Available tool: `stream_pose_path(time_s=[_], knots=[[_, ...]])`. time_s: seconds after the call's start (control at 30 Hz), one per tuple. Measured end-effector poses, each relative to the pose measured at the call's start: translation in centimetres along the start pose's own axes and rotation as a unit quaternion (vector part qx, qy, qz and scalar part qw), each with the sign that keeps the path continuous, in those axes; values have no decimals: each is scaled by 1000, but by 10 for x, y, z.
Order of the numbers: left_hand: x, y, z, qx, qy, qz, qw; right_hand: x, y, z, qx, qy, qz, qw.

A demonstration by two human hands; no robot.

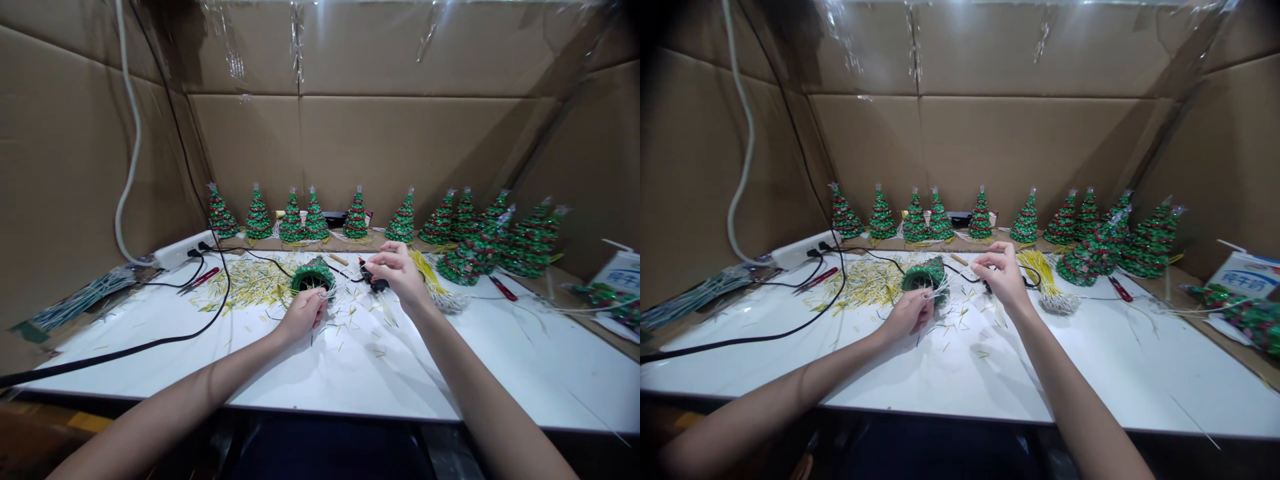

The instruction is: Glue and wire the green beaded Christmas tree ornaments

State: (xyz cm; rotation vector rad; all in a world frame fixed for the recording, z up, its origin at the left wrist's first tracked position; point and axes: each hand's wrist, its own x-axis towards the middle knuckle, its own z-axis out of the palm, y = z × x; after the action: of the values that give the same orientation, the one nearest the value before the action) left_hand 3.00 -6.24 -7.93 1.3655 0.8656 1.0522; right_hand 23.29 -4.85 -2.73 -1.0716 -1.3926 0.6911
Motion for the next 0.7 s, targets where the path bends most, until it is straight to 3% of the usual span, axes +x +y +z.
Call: stream_pose_path(time_s=[0.27,0.7], knots=[[-1,8,3,-26,-4,-2,1000,-4,-3,4,-92,70,-86,990],[6,-6,-7,-25,-40,46,998,-9,-12,4,-138,113,-131,975]])
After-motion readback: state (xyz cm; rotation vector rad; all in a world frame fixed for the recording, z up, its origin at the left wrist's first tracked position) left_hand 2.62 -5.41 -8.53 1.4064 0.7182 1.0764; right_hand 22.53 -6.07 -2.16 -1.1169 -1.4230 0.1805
